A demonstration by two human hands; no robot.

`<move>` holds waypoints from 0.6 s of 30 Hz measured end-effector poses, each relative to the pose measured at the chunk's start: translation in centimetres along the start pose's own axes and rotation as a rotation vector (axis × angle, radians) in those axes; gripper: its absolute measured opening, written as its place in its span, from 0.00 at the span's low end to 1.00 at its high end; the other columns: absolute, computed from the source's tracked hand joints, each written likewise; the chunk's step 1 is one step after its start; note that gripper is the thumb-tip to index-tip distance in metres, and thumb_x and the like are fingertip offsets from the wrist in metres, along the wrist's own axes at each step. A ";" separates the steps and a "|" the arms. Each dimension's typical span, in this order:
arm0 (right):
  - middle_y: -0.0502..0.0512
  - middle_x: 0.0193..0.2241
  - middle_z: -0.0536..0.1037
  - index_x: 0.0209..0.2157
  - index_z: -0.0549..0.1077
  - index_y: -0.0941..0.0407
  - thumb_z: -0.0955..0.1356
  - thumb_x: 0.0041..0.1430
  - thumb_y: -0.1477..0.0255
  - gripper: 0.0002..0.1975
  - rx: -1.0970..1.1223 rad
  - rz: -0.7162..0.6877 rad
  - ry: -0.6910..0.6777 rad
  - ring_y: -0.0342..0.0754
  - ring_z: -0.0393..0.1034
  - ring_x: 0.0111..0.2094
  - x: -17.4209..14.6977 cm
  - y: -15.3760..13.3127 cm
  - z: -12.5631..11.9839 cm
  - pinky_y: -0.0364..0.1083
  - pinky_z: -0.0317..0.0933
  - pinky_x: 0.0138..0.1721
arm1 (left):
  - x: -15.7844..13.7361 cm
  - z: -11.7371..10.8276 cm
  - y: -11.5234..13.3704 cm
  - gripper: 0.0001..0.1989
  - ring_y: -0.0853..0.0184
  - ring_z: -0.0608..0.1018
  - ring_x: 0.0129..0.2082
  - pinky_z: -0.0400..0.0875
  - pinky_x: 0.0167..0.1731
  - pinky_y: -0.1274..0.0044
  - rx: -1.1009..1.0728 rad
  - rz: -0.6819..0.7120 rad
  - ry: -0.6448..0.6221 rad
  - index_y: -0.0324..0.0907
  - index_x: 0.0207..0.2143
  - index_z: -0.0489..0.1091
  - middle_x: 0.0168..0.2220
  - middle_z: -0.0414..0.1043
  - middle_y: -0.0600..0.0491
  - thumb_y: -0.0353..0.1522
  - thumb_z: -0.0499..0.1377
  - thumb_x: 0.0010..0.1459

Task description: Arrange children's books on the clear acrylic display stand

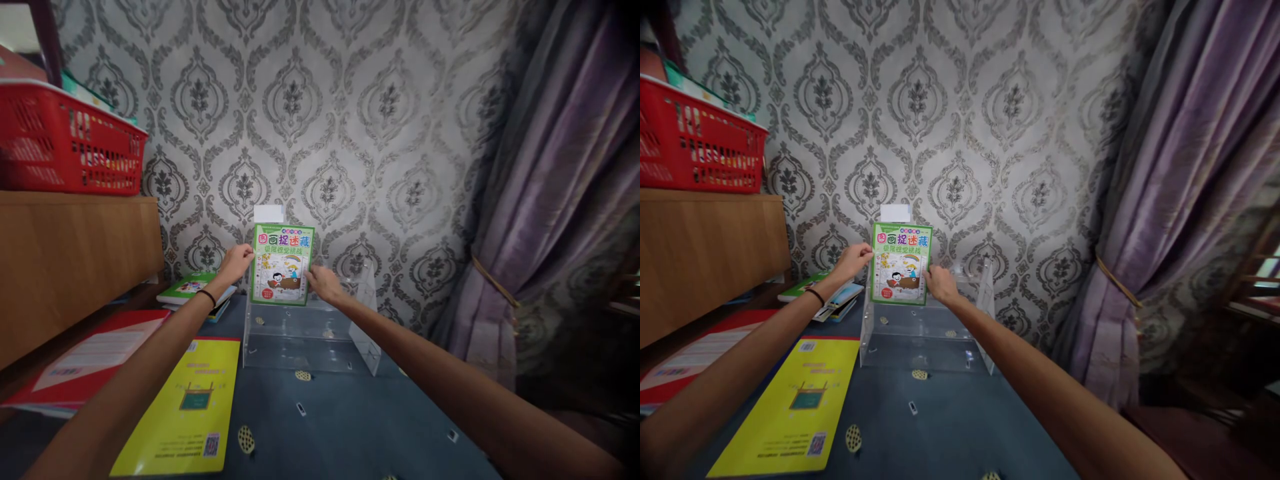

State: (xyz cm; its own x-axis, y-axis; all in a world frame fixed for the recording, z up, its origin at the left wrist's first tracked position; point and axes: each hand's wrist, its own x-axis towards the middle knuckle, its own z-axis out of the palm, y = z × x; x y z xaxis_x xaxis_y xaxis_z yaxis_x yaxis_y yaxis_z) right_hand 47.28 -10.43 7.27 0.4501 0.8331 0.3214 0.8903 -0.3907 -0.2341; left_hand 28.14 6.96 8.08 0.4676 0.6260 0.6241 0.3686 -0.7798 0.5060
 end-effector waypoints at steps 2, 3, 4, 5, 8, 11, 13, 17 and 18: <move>0.62 0.38 0.83 0.43 0.76 0.59 0.60 0.71 0.69 0.14 0.003 0.001 0.000 0.52 0.77 0.44 0.0 0.1 0.1 0.42 0.60 0.39 | 0.1 0.0 -0.1 0.08 0.65 0.75 0.29 0.66 0.32 0.75 -0.016 -0.004 -0.002 0.40 0.32 0.74 0.28 0.76 0.52 0.31 0.55 0.55; 0.62 0.38 0.83 0.43 0.76 0.59 0.60 0.71 0.69 0.14 0.005 0.001 0.002 0.52 0.77 0.44 0.0 0.2 0.2 0.43 0.60 0.39 | 0.1 0.0 -0.1 0.08 0.65 0.75 0.29 0.66 0.32 0.76 -0.025 -0.004 -0.002 0.40 0.31 0.74 0.28 0.76 0.52 0.31 0.55 0.55; 0.62 0.38 0.83 0.43 0.76 0.60 0.60 0.71 0.69 0.14 0.008 -0.001 0.002 0.52 0.77 0.44 0.0 0.2 0.3 0.43 0.60 0.39 | 0.2 0.1 -0.1 0.08 0.65 0.75 0.29 0.66 0.32 0.76 -0.035 -0.004 -0.002 0.40 0.31 0.74 0.27 0.76 0.53 0.31 0.55 0.55; 0.62 0.38 0.83 0.43 0.76 0.60 0.61 0.71 0.69 0.14 0.013 -0.005 0.003 0.52 0.77 0.43 0.0 0.3 0.3 0.43 0.60 0.39 | 0.2 0.1 -0.1 0.07 0.65 0.75 0.29 0.66 0.32 0.76 -0.046 -0.004 -0.002 0.41 0.31 0.73 0.27 0.75 0.53 0.32 0.55 0.54; 0.61 0.38 0.83 0.43 0.76 0.59 0.61 0.70 0.69 0.13 0.035 -0.026 0.003 0.51 0.77 0.41 0.1 0.5 0.5 0.42 0.60 0.38 | 0.1 0.0 -0.2 0.06 0.65 0.74 0.28 0.65 0.31 0.76 -0.088 0.000 -0.002 0.41 0.29 0.72 0.25 0.74 0.54 0.32 0.56 0.52; 0.60 0.37 0.83 0.41 0.76 0.59 0.63 0.69 0.70 0.11 0.062 -0.048 0.010 0.50 0.77 0.40 0.3 0.8 0.7 0.42 0.60 0.37 | -0.2 -0.1 -0.2 0.05 0.66 0.73 0.27 0.65 0.29 0.77 -0.142 0.011 -0.004 0.42 0.28 0.69 0.24 0.72 0.55 0.32 0.55 0.51; 0.60 0.37 0.83 0.39 0.76 0.58 0.64 0.68 0.71 0.10 0.084 -0.064 0.022 0.50 0.77 0.40 0.4 1.1 0.8 0.42 0.60 0.37 | -0.4 -0.3 -0.2 0.05 0.67 0.73 0.27 0.65 0.28 0.77 -0.184 0.023 -0.009 0.42 0.27 0.68 0.24 0.71 0.56 0.33 0.55 0.51; 0.59 0.36 0.82 0.37 0.76 0.57 0.65 0.64 0.72 0.07 0.151 -0.104 0.060 0.51 0.76 0.39 0.3 1.8 1.0 0.43 0.61 0.37 | -1.1 -0.6 -0.3 0.06 0.68 0.71 0.26 0.63 0.24 0.79 -0.268 0.044 -0.026 0.42 0.28 0.66 0.23 0.68 0.57 0.36 0.55 0.50; 0.59 0.35 0.82 0.38 0.76 0.57 0.66 0.64 0.72 0.06 0.175 -0.117 0.073 0.51 0.76 0.38 0.2 2.0 1.1 0.43 0.62 0.37 | -1.3 -0.7 -0.4 0.07 0.68 0.70 0.25 0.62 0.22 0.80 -0.287 0.048 -0.032 0.42 0.29 0.66 0.24 0.68 0.57 0.36 0.55 0.49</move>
State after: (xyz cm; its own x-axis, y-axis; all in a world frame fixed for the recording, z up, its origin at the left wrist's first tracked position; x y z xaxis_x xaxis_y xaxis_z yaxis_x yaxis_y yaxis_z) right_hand 49.06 -10.57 5.88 0.3535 0.8357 0.4203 0.9141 -0.2133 -0.3448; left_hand 26.83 6.43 7.47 0.5058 0.5848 0.6342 0.1055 -0.7716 0.6273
